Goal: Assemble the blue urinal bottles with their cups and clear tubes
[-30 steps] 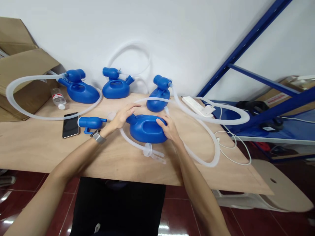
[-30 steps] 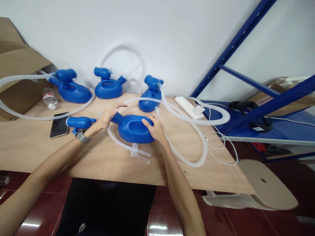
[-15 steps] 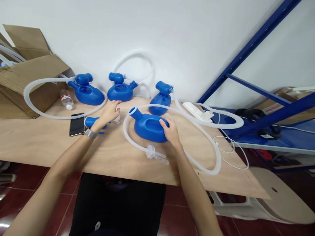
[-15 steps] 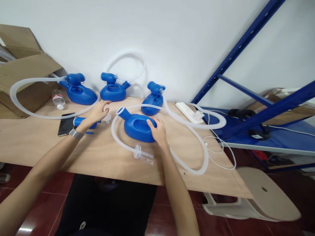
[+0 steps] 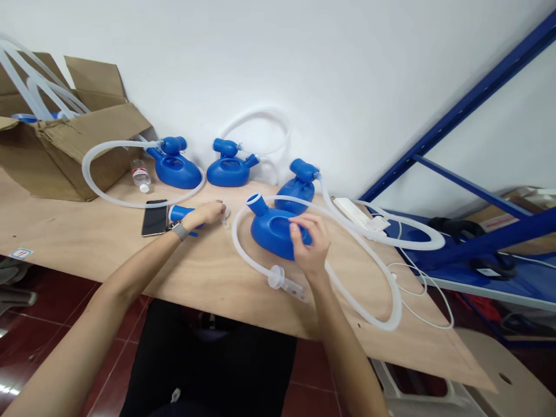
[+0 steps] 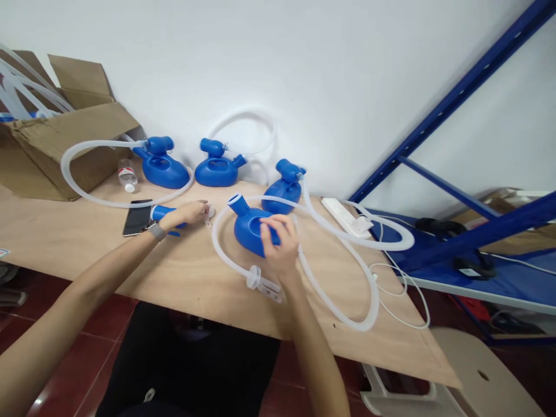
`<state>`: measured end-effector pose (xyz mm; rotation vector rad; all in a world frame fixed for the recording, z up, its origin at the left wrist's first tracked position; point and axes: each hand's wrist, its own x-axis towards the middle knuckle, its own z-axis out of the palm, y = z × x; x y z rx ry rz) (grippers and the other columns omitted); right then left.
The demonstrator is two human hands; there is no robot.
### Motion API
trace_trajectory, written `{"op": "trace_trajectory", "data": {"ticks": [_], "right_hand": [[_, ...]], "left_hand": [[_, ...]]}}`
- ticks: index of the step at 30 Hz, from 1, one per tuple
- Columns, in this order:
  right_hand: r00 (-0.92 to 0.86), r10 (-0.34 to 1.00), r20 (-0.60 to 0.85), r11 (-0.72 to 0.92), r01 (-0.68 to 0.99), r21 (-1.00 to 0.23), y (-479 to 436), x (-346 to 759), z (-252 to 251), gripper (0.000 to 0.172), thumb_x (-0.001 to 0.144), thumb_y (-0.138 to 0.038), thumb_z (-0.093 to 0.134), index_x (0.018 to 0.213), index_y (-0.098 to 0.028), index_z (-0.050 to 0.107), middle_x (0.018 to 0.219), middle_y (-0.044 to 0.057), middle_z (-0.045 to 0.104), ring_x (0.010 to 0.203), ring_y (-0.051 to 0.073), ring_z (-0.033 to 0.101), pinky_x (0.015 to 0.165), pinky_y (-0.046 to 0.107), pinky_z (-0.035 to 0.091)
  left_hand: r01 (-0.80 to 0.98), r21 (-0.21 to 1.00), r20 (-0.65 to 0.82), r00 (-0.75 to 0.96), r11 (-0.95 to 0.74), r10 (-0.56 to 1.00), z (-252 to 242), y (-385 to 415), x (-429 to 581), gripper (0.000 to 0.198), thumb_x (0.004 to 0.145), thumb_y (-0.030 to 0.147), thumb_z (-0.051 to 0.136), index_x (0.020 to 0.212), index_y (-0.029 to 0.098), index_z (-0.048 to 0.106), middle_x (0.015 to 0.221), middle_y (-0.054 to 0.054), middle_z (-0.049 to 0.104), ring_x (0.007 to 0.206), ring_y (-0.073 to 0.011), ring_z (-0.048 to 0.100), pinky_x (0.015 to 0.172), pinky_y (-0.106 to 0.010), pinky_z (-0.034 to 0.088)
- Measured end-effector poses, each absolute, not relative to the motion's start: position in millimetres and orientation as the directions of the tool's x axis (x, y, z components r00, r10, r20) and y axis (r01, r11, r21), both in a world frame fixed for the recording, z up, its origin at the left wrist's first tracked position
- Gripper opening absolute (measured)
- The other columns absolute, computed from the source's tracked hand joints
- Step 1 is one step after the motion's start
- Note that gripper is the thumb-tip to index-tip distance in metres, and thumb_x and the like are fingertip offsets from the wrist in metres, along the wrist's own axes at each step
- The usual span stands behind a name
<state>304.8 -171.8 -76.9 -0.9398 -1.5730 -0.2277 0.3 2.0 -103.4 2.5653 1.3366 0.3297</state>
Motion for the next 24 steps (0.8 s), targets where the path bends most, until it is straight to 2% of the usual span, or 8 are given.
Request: {"op": "trace_trajectory", "data": {"ticks": [3, 6, 9, 12, 14, 16, 21, 24], "right_hand": [[-0.256, 0.496, 0.830, 0.782, 0.546, -0.300, -187.1, 263.2, -65.8, 0.016, 0.105, -0.029, 0.063, 0.106, -0.025, 0.079, 0.108, 0.009, 0.074, 0.102, 0.026, 0.071, 0.094, 0.047, 0.060], [-0.473, 0.565, 0.676, 0.812, 0.466, -0.352, -189.3, 227.4, -73.4, 0.018, 0.107, -0.032, 0.064, 0.111, -0.024, 0.079, 0.121, 0.011, 0.073, 0.108, 0.025, 0.070, 0.097, 0.044, 0.060], [-0.593, 0.648, 0.478, 0.761, 0.499, -0.415, -184.1, 204.6, -91.1, 0.021, 0.108, -0.035, 0.065, 0.118, -0.023, 0.078, 0.133, 0.012, 0.070, 0.120, 0.027, 0.069, 0.105, 0.046, 0.059], [-0.578, 0.747, 0.328, 0.656, 0.563, -0.502, -178.1, 192.1, -109.6, 0.040, 0.106, -0.038, 0.067, 0.144, -0.025, 0.068, 0.153, 0.015, 0.059, 0.141, 0.031, 0.060, 0.118, 0.053, 0.053], [-0.534, 0.805, 0.256, 0.573, 0.592, -0.567, -173.7, 187.1, -121.5, 0.057, 0.105, -0.040, 0.067, 0.159, -0.026, 0.055, 0.165, 0.016, 0.049, 0.151, 0.035, 0.052, 0.124, 0.058, 0.047], [-0.486, 0.847, 0.217, 0.502, 0.592, -0.630, -168.2, 183.4, -133.9, 0.067, 0.105, -0.040, 0.066, 0.167, -0.027, 0.044, 0.171, 0.017, 0.043, 0.156, 0.036, 0.047, 0.128, 0.060, 0.042], [-0.390, 0.887, 0.248, 0.399, 0.374, -0.837, -144.8, 177.0, -165.5, 0.087, 0.099, -0.046, 0.069, 0.174, -0.029, 0.029, 0.176, 0.014, 0.038, 0.165, 0.032, 0.037, 0.137, 0.055, 0.029], [-0.274, 0.938, 0.212, 0.249, 0.106, -0.963, -124.4, 177.5, -176.8, 0.110, 0.089, -0.056, 0.079, 0.177, -0.030, 0.019, 0.183, 0.014, 0.021, 0.164, 0.036, 0.038, 0.132, 0.055, 0.038]], "left_hand": [[0.776, 0.311, 0.166, 0.525, -0.549, 0.835, -82.9, 0.9, -11.1, 0.018, 0.087, 0.024, 0.065, 0.094, 0.017, 0.080, 0.117, -0.014, 0.079, 0.115, -0.0305, 0.073, 0.099, -0.036, 0.055], [0.818, 0.357, 0.348, 0.332, -0.451, 0.877, -64.1, -4.9, -40.4, 0.020, 0.090, 0.024, 0.062, 0.090, 0.017, 0.081, 0.116, -0.015, 0.081, 0.135, -0.0346, 0.067, 0.108, -0.040, 0.054], [0.841, 0.472, 0.491, -0.003, -0.263, 0.871, -55.1, -20.7, -87.3, 0.020, 0.088, 0.022, 0.063, 0.092, 0.016, 0.082, 0.114, -0.013, 0.082, 0.115, -0.0315, 0.075, 0.103, -0.038, 0.057], [0.894, 0.433, 0.629, -0.209, -0.113, 0.749, -59.2, -41.9, -133.2, 0.038, 0.089, 0.013, 0.053, 0.114, 0.016, 0.082, 0.128, -0.011, 0.079, 0.117, -0.0298, 0.073, 0.107, -0.041, 0.055], [0.943, 0.334, 0.632, -0.209, -0.018, 0.746, -68.6, -52.9, -151.0, 0.043, 0.091, 0.012, 0.048, 0.118, 0.014, 0.081, 0.131, -0.015, 0.076, 0.123, -0.0345, 0.069, 0.110, -0.047, 0.052], [0.956, 0.295, 0.537, -0.159, -0.007, 0.828, -81.3, -58.4, -154.3, 0.043, 0.091, 0.013, 0.046, 0.114, 0.012, 0.082, 0.128, -0.017, 0.077, 0.121, -0.0358, 0.070, 0.108, -0.048, 0.053], [0.890, 0.427, 0.371, -0.013, -0.158, 0.928, -113.5, -56.0, -115.1, 0.041, 0.093, 0.028, 0.051, 0.116, 0.013, 0.082, 0.122, -0.018, 0.079, 0.111, -0.0331, 0.074, 0.105, -0.044, 0.055], [0.798, 0.551, 0.322, 0.069, -0.246, 0.944, -126.6, -55.9, -80.4, 0.048, 0.100, 0.045, 0.047, 0.116, 0.014, 0.080, 0.116, -0.016, 0.080, 0.102, -0.0307, 0.074, 0.101, -0.043, 0.056]]}}
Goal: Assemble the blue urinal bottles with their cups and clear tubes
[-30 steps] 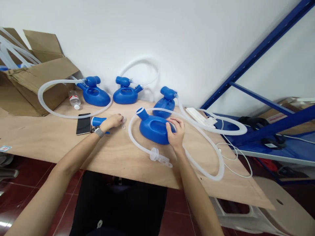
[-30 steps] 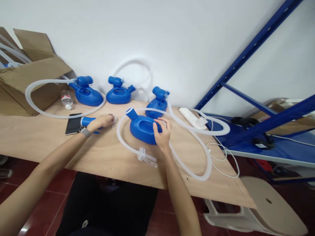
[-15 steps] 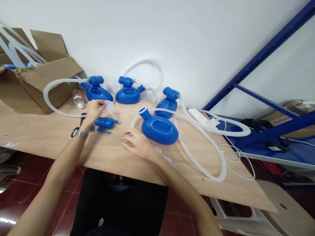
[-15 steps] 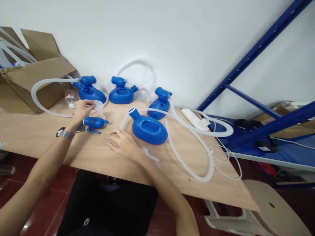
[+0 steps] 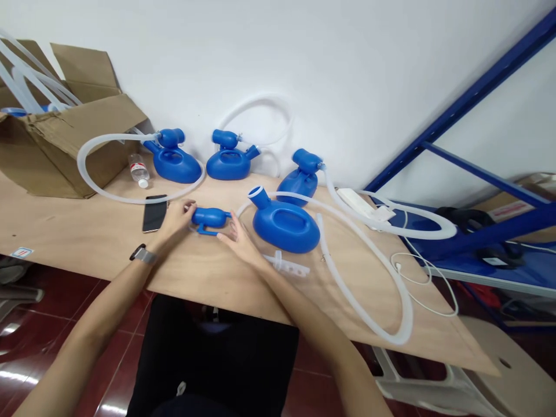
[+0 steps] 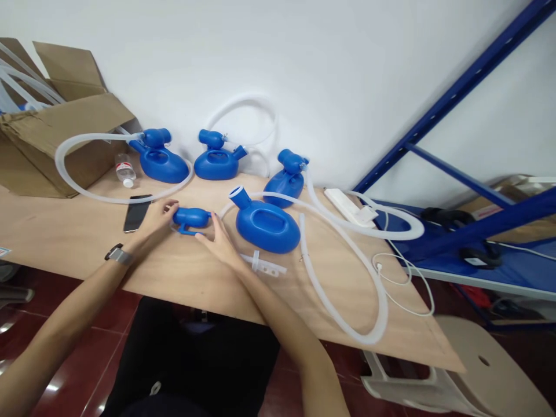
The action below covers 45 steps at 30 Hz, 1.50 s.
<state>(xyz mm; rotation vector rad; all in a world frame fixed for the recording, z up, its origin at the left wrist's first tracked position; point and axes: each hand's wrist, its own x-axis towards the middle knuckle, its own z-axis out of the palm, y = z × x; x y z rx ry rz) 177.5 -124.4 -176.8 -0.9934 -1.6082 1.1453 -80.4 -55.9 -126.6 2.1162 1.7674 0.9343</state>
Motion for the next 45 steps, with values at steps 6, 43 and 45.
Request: {"op": "trace_trajectory", "data": {"ticks": [6, 43, 45], "right_hand": [[-0.115, 0.993, -0.002, -0.020, -0.152, -0.988, -107.4, 188.0, -167.7, 0.115, 0.071, -0.055, 0.093, 0.168, -0.023, 0.041, 0.147, 0.014, 0.066, 0.131, 0.032, 0.070, 0.120, 0.054, 0.053], [-0.249, 0.943, -0.220, -0.322, -0.516, -0.794, -128.9, 231.4, -128.5, 0.095, 0.085, -0.102, 0.042, 0.129, -0.023, 0.069, 0.123, 0.019, 0.079, 0.113, 0.041, 0.077, 0.089, 0.062, 0.067], [-0.248, 0.948, -0.201, -0.302, -0.491, -0.817, -127.1, 232.5, -129.6, 0.093, 0.090, -0.099, 0.038, 0.137, -0.023, 0.064, 0.129, 0.019, 0.076, 0.113, 0.040, 0.078, 0.093, 0.061, 0.066]], "left_hand": [[0.464, 0.868, 0.197, 0.008, -0.178, 0.980, -141.3, -63.2, -21.5, 0.056, 0.091, 0.063, 0.059, 0.110, 0.014, 0.078, 0.112, -0.015, 0.077, 0.113, -0.0327, 0.071, 0.102, -0.042, 0.057], [0.144, 0.768, 0.401, 0.651, -0.624, 0.644, -93.5, -95.2, -5.8, 0.039, 0.089, 0.054, 0.084, 0.121, 0.030, 0.084, 0.152, -0.011, 0.065, 0.139, -0.0365, 0.064, 0.112, -0.053, 0.058], [0.241, 0.760, 0.418, 0.530, -0.604, 0.738, -94.3, -91.1, -9.6, 0.039, 0.096, 0.056, 0.075, 0.120, 0.028, 0.085, 0.152, -0.013, 0.065, 0.137, -0.0361, 0.065, 0.100, -0.046, 0.064]]}}
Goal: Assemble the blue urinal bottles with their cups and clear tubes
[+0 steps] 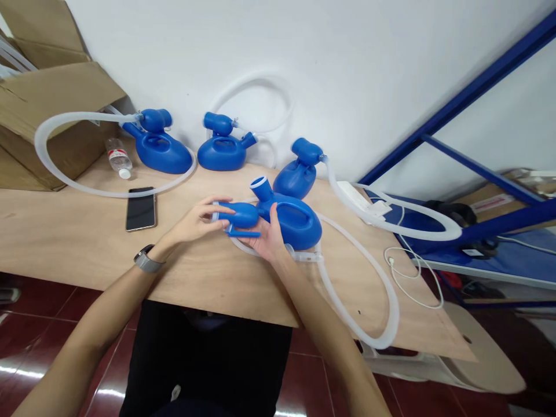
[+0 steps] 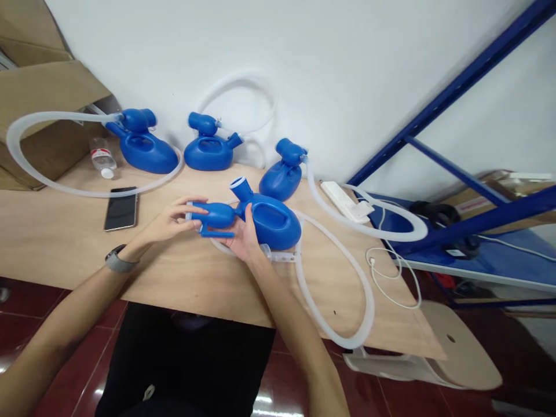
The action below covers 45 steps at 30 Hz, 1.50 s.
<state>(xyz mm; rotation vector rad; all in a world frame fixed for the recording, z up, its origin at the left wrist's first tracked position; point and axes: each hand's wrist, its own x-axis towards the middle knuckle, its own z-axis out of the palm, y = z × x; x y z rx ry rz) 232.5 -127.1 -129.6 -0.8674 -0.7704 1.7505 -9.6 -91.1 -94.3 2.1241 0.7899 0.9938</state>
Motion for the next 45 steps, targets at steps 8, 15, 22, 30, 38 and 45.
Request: {"op": "trace_trajectory", "data": {"ticks": [8, 15, 22, 30, 38, 45], "right_hand": [[-0.021, 0.929, 0.369, 0.356, 0.319, -0.878, -142.4, 219.5, -144.3, 0.071, 0.097, -0.055, 0.070, 0.160, -0.032, 0.047, 0.155, 0.016, 0.054, 0.142, 0.034, 0.057, 0.110, 0.055, 0.059], [-0.152, 0.876, 0.458, 0.445, 0.623, -0.644, -139.7, 221.7, -152.3, 0.045, 0.109, -0.042, 0.057, 0.152, -0.027, 0.062, 0.151, 0.017, 0.047, 0.143, 0.036, 0.048, 0.128, 0.060, 0.040], [-0.149, 0.840, 0.522, 0.491, 0.621, -0.611, -140.5, 219.1, -148.5, 0.037, 0.113, -0.035, 0.042, 0.131, -0.021, 0.071, 0.128, 0.017, 0.059, 0.121, 0.033, 0.057, 0.117, 0.058, 0.048], [-0.146, 0.848, 0.510, 0.504, 0.524, -0.687, -146.3, 219.4, -140.2, 0.039, 0.106, -0.046, 0.060, 0.137, -0.022, 0.060, 0.129, 0.013, 0.065, 0.122, 0.030, 0.064, 0.112, 0.049, 0.052], [-0.191, 0.838, 0.510, 0.521, 0.558, -0.646, -140.8, 220.8, -150.6, 0.032, 0.107, -0.036, 0.052, 0.134, -0.023, 0.063, 0.126, 0.013, 0.063, 0.120, 0.030, 0.064, 0.110, 0.049, 0.054], [-0.191, 0.839, 0.510, 0.523, 0.542, -0.658, -141.0, 219.9, -151.7, 0.031, 0.102, -0.030, 0.056, 0.131, -0.024, 0.065, 0.123, 0.011, 0.063, 0.114, 0.029, 0.064, 0.104, 0.048, 0.056]], "left_hand": [[0.443, 0.728, 0.459, 0.253, -0.524, 0.852, -112.9, -72.2, -13.7, 0.051, 0.102, 0.061, 0.060, 0.123, 0.021, 0.084, 0.157, -0.015, 0.059, 0.142, -0.0357, 0.060, 0.106, -0.046, 0.061], [0.291, 0.798, 0.337, 0.512, -0.528, 0.791, -114.9, -73.4, -6.0, 0.061, 0.102, 0.073, 0.055, 0.099, 0.020, 0.085, 0.152, -0.016, 0.064, 0.150, -0.0374, 0.055, 0.126, -0.051, 0.046], [0.346, 0.771, 0.344, 0.480, -0.535, 0.807, -112.4, -79.0, -3.2, 0.052, 0.102, 0.067, 0.058, 0.094, 0.020, 0.079, 0.151, -0.016, 0.063, 0.146, -0.0364, 0.057, 0.096, -0.041, 0.064], [0.379, 0.647, 0.489, 0.459, -0.661, 0.742, -121.3, -88.2, 3.4, 0.039, 0.108, 0.051, 0.056, 0.101, 0.019, 0.078, 0.145, -0.014, 0.066, 0.128, -0.0292, 0.068, 0.106, -0.043, 0.060], [0.383, 0.611, 0.519, 0.468, -0.693, 0.715, -121.7, -89.8, 3.0, 0.038, 0.110, 0.049, 0.055, 0.102, 0.019, 0.077, 0.143, -0.014, 0.067, 0.122, -0.0269, 0.071, 0.108, -0.045, 0.060], [0.380, 0.551, 0.510, 0.552, -0.743, 0.660, -113.0, -96.9, -1.0, 0.030, 0.103, 0.048, 0.067, 0.110, 0.020, 0.078, 0.150, -0.014, 0.061, 0.132, -0.0295, 0.066, 0.103, -0.043, 0.063]]}}
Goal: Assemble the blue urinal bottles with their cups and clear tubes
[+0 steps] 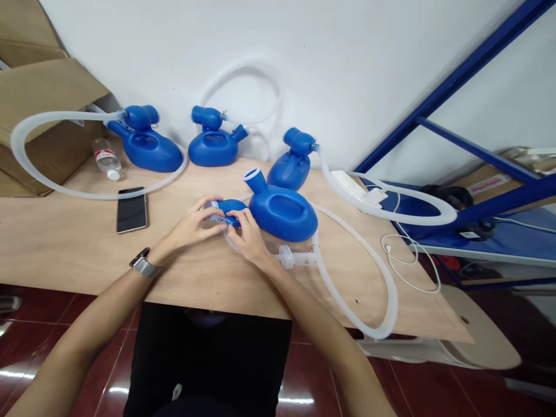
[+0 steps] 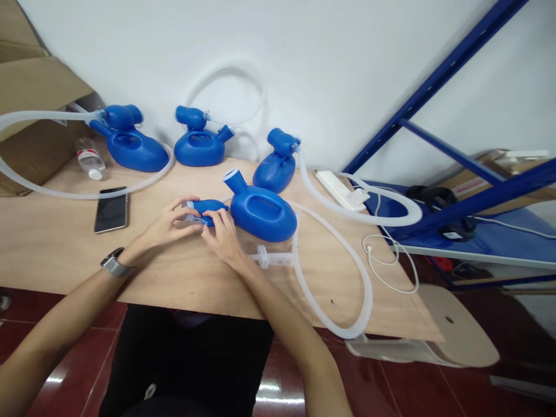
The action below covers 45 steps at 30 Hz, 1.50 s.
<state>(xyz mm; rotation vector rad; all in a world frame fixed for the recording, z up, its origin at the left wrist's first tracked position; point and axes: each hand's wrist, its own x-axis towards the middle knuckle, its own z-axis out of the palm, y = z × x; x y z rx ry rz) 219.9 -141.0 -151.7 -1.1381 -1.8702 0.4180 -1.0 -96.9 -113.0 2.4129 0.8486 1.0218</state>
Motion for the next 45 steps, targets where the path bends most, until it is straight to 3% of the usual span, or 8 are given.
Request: {"op": "trace_trajectory", "data": {"ticks": [4, 18, 23, 28, 32, 37, 41, 45], "right_hand": [[-0.182, 0.829, 0.529, 0.531, 0.551, -0.644, -140.5, 219.5, -149.9, 0.031, 0.100, -0.029, 0.059, 0.129, -0.025, 0.069, 0.117, 0.009, 0.065, 0.112, 0.029, 0.065, 0.107, 0.049, 0.053], [-0.079, 0.844, 0.530, 0.502, 0.464, -0.730, -140.3, 218.6, -149.8, 0.037, 0.106, -0.046, 0.059, 0.136, -0.024, 0.062, 0.119, 0.011, 0.067, 0.114, 0.028, 0.064, 0.110, 0.048, 0.054], [-0.183, 0.777, 0.603, 0.560, 0.637, -0.529, -151.8, 235.5, -122.9, 0.044, 0.105, -0.049, 0.063, 0.143, -0.027, 0.064, 0.153, 0.015, 0.051, 0.146, 0.034, 0.049, 0.128, 0.057, 0.041], [-0.024, 0.780, 0.625, 0.366, 0.827, -0.426, -190.1, 301.6, -109.4, 0.039, 0.109, -0.048, 0.057, 0.140, -0.028, 0.069, 0.149, 0.015, 0.056, 0.142, 0.037, 0.052, 0.125, 0.063, 0.040], [0.040, 0.890, 0.454, 0.169, 0.896, -0.411, -237.4, 368.1, -127.5, 0.054, 0.108, -0.061, 0.052, 0.145, -0.025, 0.068, 0.142, 0.018, 0.064, 0.134, 0.041, 0.057, 0.117, 0.066, 0.046], [0.094, 0.982, 0.163, -0.012, 0.895, -0.446, -279.7, 407.6, -154.2, 0.060, 0.108, -0.066, 0.043, 0.152, -0.033, 0.065, 0.125, 0.015, 0.073, 0.120, 0.040, 0.064, 0.107, 0.062, 0.052], [0.089, 0.986, 0.139, -0.010, 0.873, -0.488, -281.6, 404.6, -157.3, 0.055, 0.109, -0.065, 0.037, 0.124, -0.033, 0.080, 0.111, 0.013, 0.073, 0.108, 0.037, 0.066, 0.104, 0.061, 0.053], [0.096, 0.988, 0.122, 0.000, 0.785, -0.619, -271.9, 392.5, -155.2, 0.050, 0.109, -0.064, 0.043, 0.106, -0.028, 0.078, 0.107, 0.013, 0.073, 0.107, 0.036, 0.069, 0.102, 0.056, 0.054]], "left_hand": [[0.373, 0.609, 0.509, 0.494, -0.700, 0.705, -118.8, -98.8, 5.5, 0.032, 0.105, 0.047, 0.063, 0.100, 0.018, 0.076, 0.147, -0.015, 0.062, 0.130, -0.0300, 0.067, 0.090, -0.038, 0.066], [0.315, 0.593, 0.449, 0.635, -0.741, 0.629, -122.2, -84.1, -9.7, 0.038, 0.101, 0.051, 0.071, 0.131, 0.029, 0.078, 0.154, -0.012, 0.059, 0.146, -0.0335, 0.058, 0.125, -0.057, 0.049], [0.423, 0.738, 0.466, 0.245, -0.526, 0.850, -132.3, -62.1, -14.0, 0.046, 0.102, 0.057, 0.065, 0.130, 0.023, 0.075, 0.144, -0.015, 0.066, 0.136, -0.0340, 0.063, 0.112, -0.052, 0.058], [0.530, 0.796, 0.302, 0.070, -0.292, 0.951, -144.7, -39.4, -31.1, 0.061, 0.107, 0.060, 0.051, 0.156, 0.023, 0.059, 0.176, -0.019, 0.033, 0.165, -0.0389, 0.032, 0.136, -0.063, 0.024], [0.634, 0.612, 0.381, 0.288, -0.473, 0.879, -154.6, -37.3, -33.1, 0.050, 0.106, 0.055, 0.052, 0.138, 0.022, 0.073, 0.178, -0.016, 0.031, 0.170, -0.0445, 0.010, 0.133, -0.076, 0.011], [0.558, 0.341, 0.593, 0.497, -0.757, 0.634, -156.3, -52.1, -21.2, 0.034, 0.107, 0.038, 0.054, 0.122, 0.020, 0.079, 0.154, -0.019, 0.058, 0.155, -0.0388, 0.043, 0.127, -0.071, 0.036], [0.378, 0.243, 0.574, 0.687, -0.894, 0.446, -153.3, -81.4, 2.0, 0.038, 0.108, 0.038, 0.058, 0.140, 0.023, 0.072, 0.141, -0.018, 0.068, 0.136, -0.0322, 0.063, 0.119, -0.059, 0.051], [0.239, 0.050, 0.504, 0.832, -0.970, 0.231, -148.0, -125.6, 42.5, 0.060, 0.107, 0.051, 0.063, 0.160, 0.025, 0.055, 0.160, -0.020, 0.058, 0.150, -0.0377, 0.055, 0.128, -0.065, 0.037]]}}
